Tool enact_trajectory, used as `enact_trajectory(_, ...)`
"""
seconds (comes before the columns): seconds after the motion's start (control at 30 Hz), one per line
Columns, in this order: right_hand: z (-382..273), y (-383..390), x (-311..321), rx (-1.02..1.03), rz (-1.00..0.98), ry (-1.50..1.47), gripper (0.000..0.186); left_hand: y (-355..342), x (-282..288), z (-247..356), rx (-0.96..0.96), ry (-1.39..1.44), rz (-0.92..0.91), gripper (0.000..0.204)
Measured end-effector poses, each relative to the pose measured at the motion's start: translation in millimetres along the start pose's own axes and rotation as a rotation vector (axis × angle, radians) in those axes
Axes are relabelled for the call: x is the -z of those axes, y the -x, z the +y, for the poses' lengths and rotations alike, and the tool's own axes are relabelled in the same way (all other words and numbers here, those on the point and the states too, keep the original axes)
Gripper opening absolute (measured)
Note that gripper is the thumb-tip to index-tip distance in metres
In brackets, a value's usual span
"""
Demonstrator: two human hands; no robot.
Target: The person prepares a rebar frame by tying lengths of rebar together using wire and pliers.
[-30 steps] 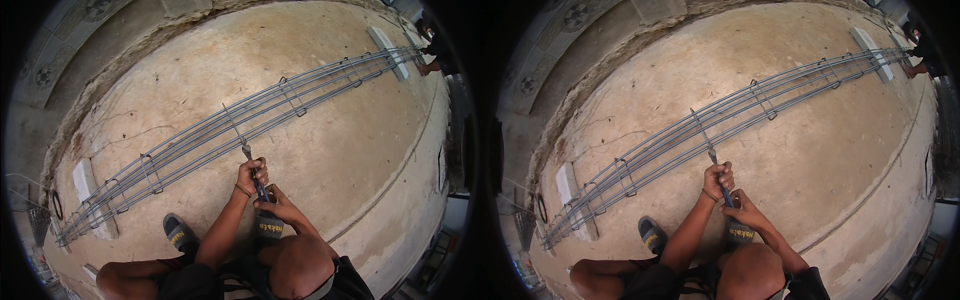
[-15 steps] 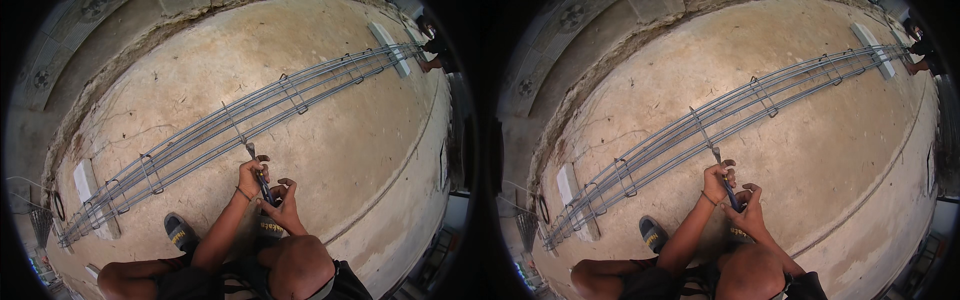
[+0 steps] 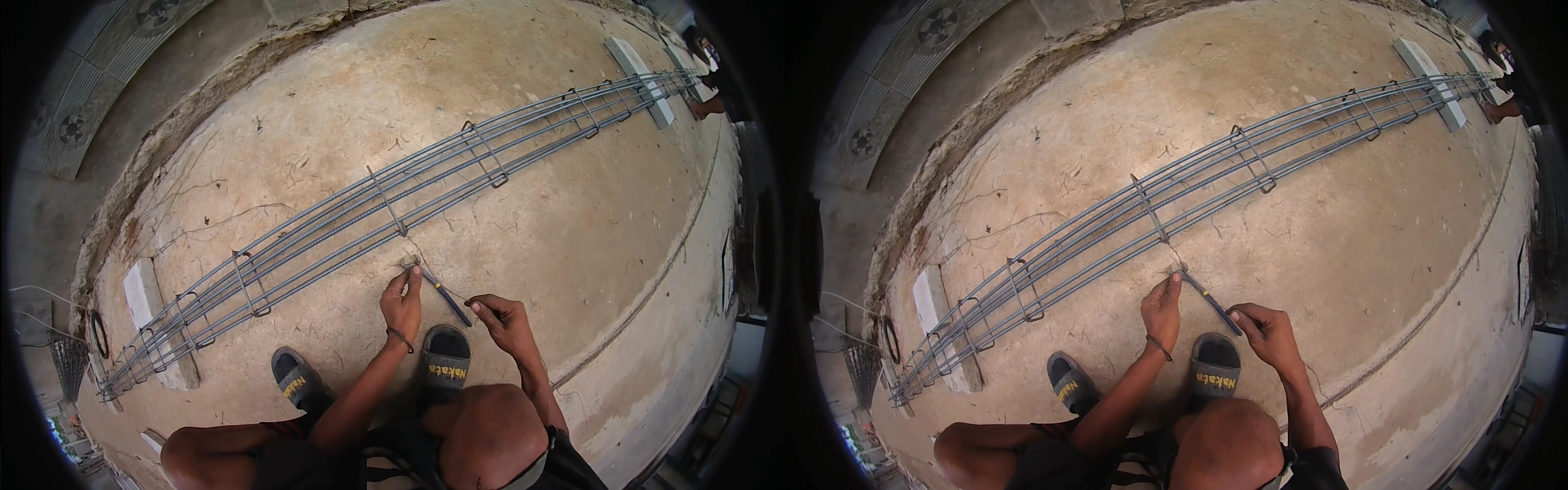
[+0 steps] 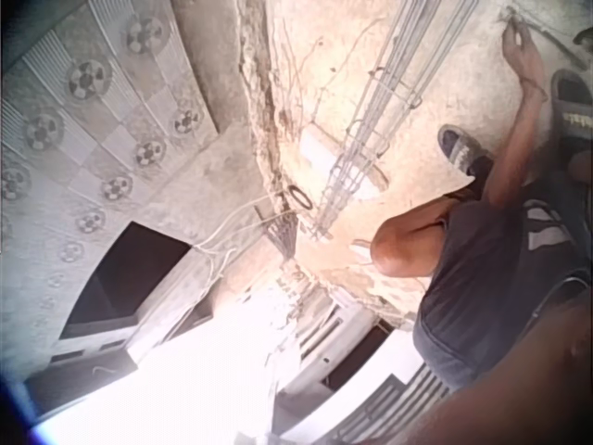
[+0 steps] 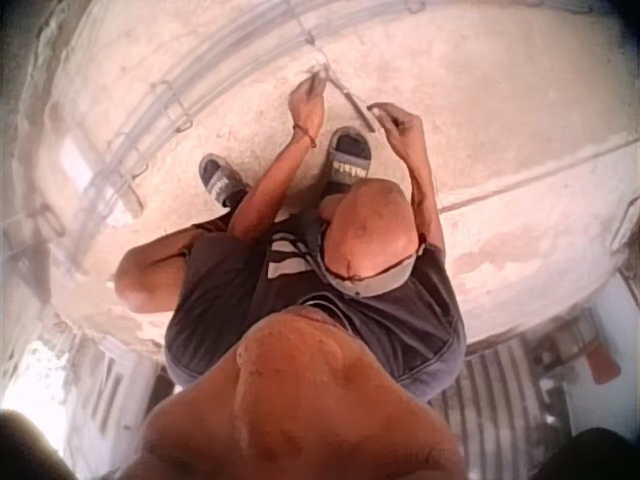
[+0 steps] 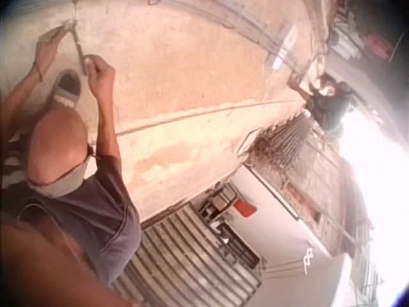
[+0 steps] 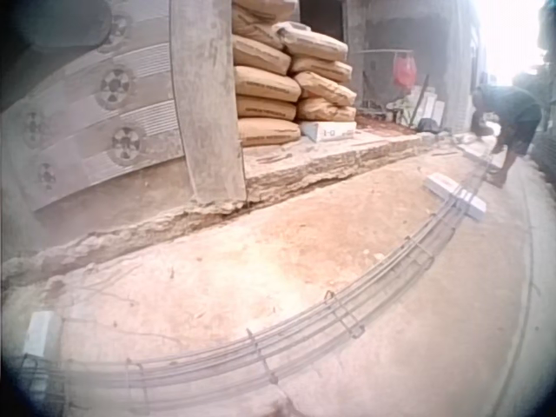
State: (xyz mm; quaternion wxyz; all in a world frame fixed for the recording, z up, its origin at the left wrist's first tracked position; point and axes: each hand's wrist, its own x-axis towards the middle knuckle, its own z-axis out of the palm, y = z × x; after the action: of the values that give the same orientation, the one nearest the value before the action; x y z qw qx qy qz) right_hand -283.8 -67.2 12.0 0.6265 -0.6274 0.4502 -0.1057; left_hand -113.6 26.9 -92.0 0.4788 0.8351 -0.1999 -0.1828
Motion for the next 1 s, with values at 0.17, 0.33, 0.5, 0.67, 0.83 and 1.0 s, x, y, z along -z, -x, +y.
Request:
enact_trajectory(0.17, 5.1, -1.3, -13.7, 0.053, 0.133, 0.519, 0.015, -24.9, -9.5, 62.8, 0.377, 0.559, -0.191, 0.034)
enact_trajectory(0.33, 5.6, -6.5, -38.4, 0.042, 0.425, 0.454, 0.015, -47.9, -32.1, 83.9, 0.505, 0.814, -0.131, 0.026)
enact_trajectory(0.5, 17.6, -2.5, -40.5, 0.289, 0.468, 0.232, 0.014, -35.4, -0.6, 64.1, 0.562, 1.043, -0.134, 0.028)
enact_trajectory(0.67, 13.9, 3.1, -47.0, 0.153, 0.359, 0.416, 0.013, -32.1, -21.7, 51.0, 0.517, 0.726, -0.125, 0.024)
enact_trajectory(0.83, 0.3, -5.5, -36.0, -0.096, 0.43, 0.326, 0.016, -49.7, -39.1, 94.9, 0.593, 0.951, -0.234, 0.026)
enact_trajectory(1.0, -9.2, -3.4, -40.3, 0.09, 0.28, -0.003, 0.018, -44.3, 21.3, 75.0, 0.527, 1.064, -0.18, 0.027)
